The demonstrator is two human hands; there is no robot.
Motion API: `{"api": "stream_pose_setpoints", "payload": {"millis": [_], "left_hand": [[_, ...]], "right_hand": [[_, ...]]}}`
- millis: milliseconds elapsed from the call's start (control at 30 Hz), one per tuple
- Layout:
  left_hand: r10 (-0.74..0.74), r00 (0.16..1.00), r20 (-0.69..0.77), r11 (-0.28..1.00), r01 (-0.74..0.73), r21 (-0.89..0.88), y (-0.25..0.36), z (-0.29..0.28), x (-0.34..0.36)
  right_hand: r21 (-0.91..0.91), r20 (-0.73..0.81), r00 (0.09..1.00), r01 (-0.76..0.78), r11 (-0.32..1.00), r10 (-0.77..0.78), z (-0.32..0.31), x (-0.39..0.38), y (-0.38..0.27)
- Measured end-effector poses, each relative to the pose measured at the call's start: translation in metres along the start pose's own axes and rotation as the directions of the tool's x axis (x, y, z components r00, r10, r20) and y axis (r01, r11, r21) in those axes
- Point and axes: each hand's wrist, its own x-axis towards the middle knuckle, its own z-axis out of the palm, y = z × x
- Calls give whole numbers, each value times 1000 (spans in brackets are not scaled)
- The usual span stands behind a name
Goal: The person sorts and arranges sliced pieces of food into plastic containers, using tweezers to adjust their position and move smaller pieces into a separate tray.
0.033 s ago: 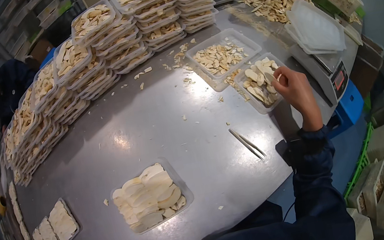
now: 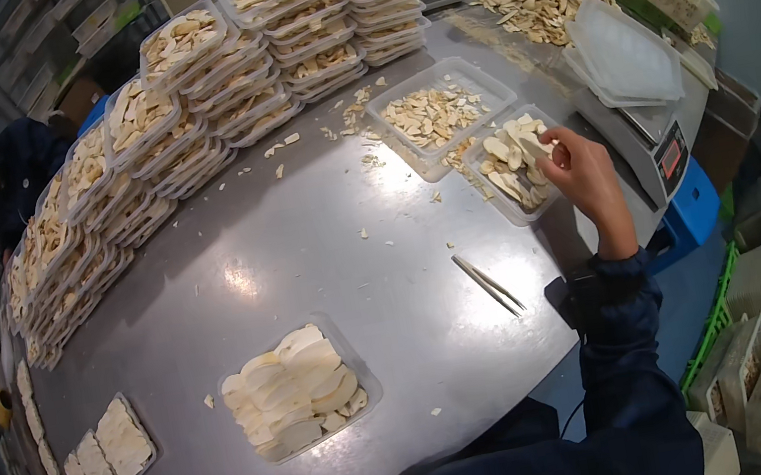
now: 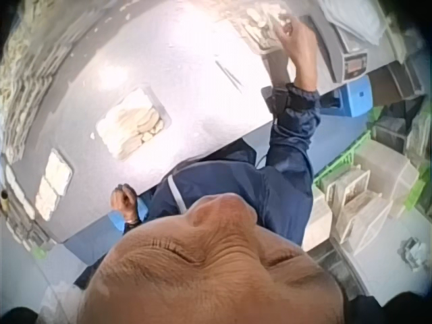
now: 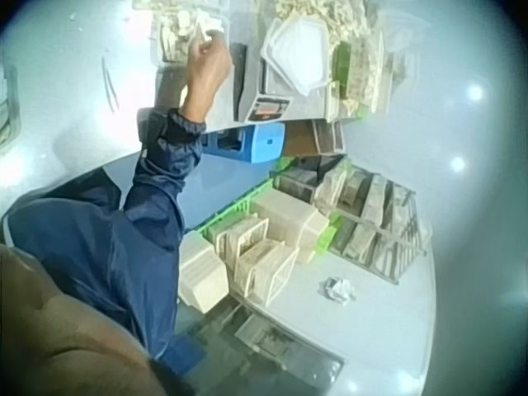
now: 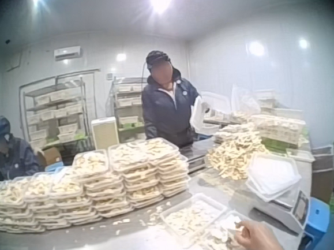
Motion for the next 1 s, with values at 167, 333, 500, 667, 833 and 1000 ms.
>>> {"api": "stream_pose_setpoints", "payload": {"millis": [167,333,500,667,833,1000], "left_hand": [[-5,999,-35,1000,5,12,9,-2,10],[-12,999,-35,1000,12,3,4,1,4],[-33,999,12,998,33,48,4,-3,0],[-39,999,14,998,38,41,3,-2,-1],[-34,999,-9,999,34,14,2,1,-1],[-47,998,-47,999,46,-13,0,3,-3]], "right_hand": [[1,252,967,27,1000,-27,5,-4,-5],[-110,277,952,163,981,-127,14,-7,2],[-29,317,945,97,995,-83,9,-5,3],[149,280,957,-121,981,75,-1,0,5],[617,488,859,-464,636,154,-1,6,15],[731,571,810,-575,367,132,6,9,24]]}}
